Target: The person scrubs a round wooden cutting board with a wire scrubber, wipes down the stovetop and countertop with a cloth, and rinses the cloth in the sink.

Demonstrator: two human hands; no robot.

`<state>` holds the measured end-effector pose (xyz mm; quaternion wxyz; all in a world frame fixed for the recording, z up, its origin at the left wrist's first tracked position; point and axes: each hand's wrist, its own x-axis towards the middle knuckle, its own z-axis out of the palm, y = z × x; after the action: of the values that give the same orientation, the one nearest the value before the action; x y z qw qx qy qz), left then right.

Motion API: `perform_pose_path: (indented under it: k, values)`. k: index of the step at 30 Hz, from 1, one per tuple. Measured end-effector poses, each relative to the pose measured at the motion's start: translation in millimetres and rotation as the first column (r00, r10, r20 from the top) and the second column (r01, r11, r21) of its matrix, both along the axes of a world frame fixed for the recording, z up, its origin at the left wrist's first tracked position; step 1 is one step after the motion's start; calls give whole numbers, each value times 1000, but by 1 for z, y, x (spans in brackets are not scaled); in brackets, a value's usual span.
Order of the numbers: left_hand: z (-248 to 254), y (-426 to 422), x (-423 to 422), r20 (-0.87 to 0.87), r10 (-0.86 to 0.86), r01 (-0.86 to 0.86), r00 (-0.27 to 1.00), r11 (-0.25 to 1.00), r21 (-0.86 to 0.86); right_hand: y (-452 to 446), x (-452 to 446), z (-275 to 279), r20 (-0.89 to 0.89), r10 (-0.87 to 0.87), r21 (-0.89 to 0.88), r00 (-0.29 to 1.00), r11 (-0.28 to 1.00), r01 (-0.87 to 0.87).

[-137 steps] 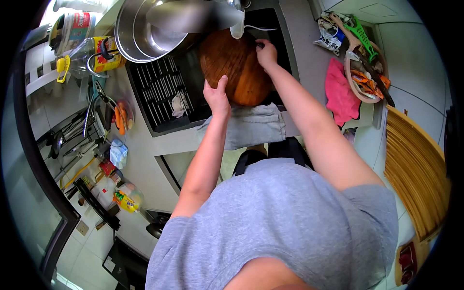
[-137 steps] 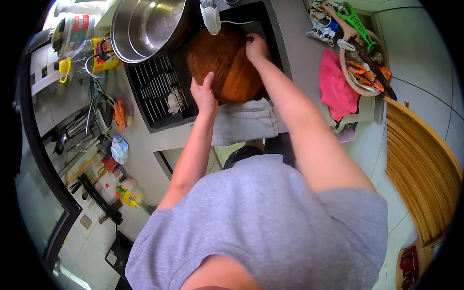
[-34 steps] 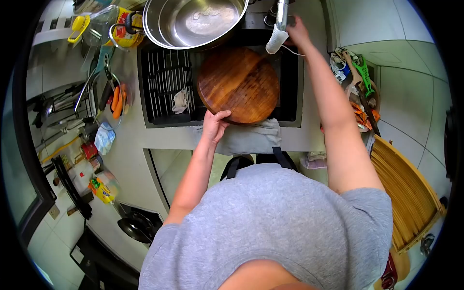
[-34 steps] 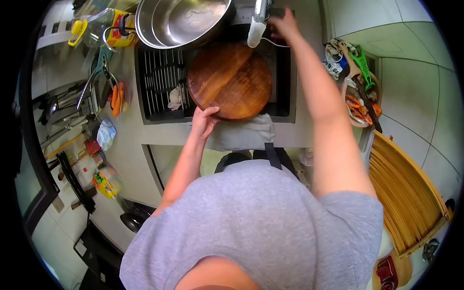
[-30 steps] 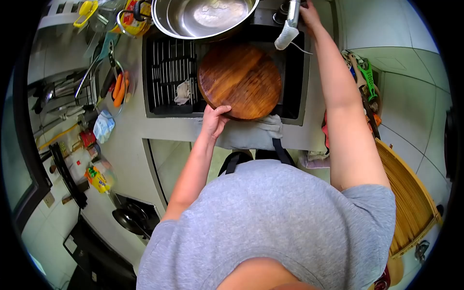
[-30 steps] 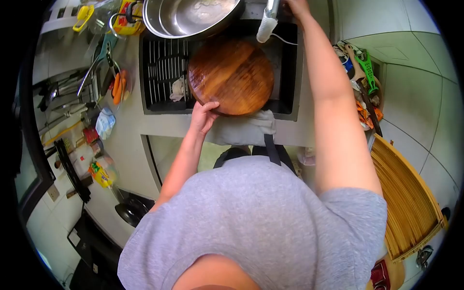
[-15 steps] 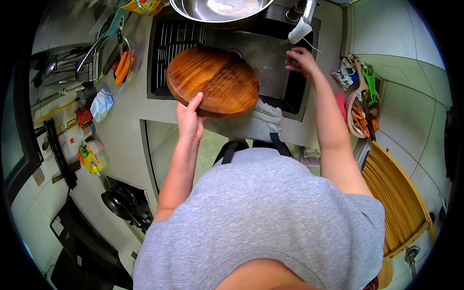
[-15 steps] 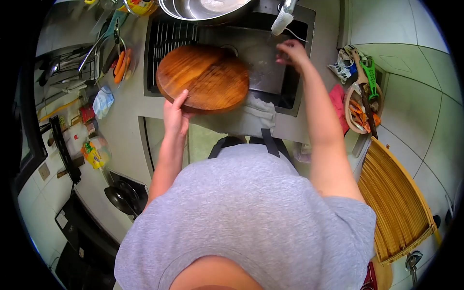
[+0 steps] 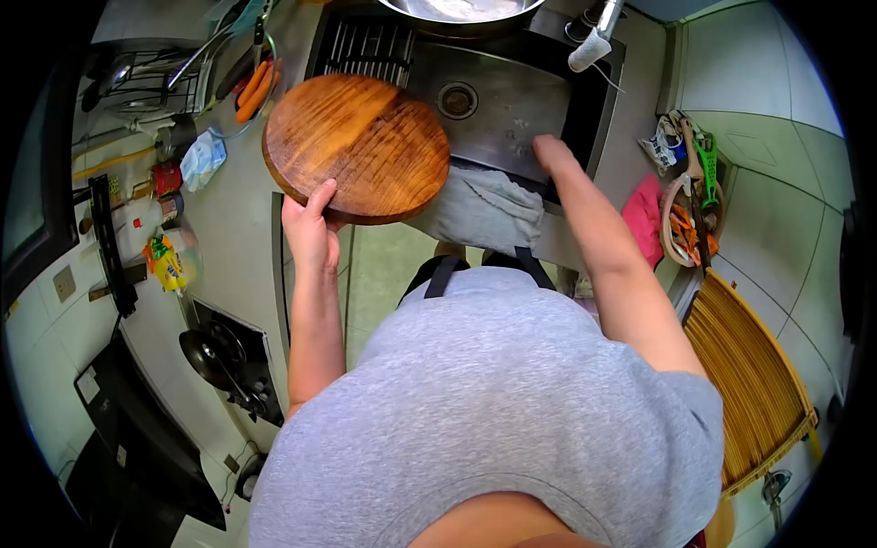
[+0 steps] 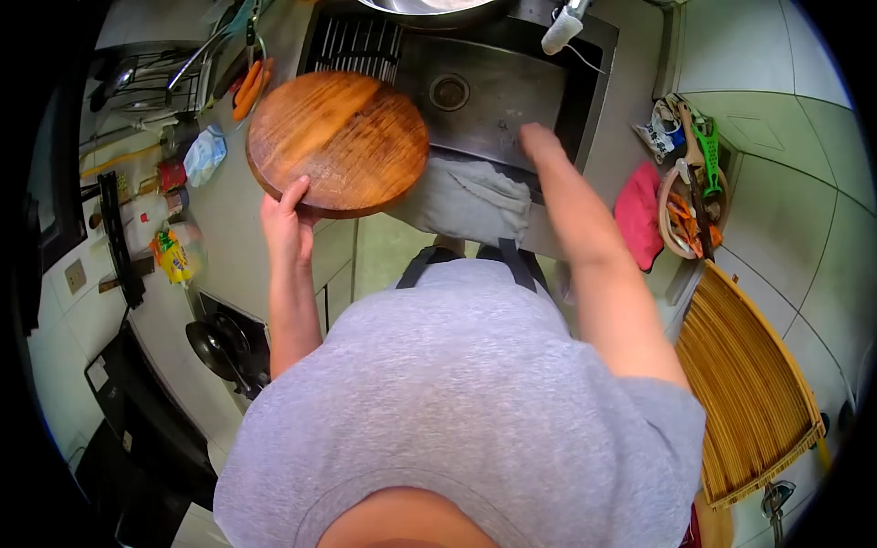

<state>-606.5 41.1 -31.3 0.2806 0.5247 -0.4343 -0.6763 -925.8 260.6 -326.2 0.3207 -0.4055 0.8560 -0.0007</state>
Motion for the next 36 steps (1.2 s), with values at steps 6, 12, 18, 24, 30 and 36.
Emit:
perform_pose_path:
  k: [6,12,18,24,30,36]
  values:
    - [4,8,36,47,100,-100,994,995,2,-105,34,86,529,-145,-322,837,878,355]
    - [0,10,62,-28,163,-163,986,987,3,-231,74,123,651,-16,-540,759,693,478]
    - [-2,11,77,-111,198,-199,974,980,-3,-229,64,137,550,-38,-480,834,803,353]
    - [4,5,95,-94,204,-199,974,978,60,-98,55,91,617,-165,-169,770,927,334]
    - [-2,-8,105,-76,161,-157,984,986,62,-6,143,115,39,96,-551,995,833,-58]
    - [-6,-24,108,-108,99,-94,989,994,47,29,176,93,-201,244,-303,949,905,-297]
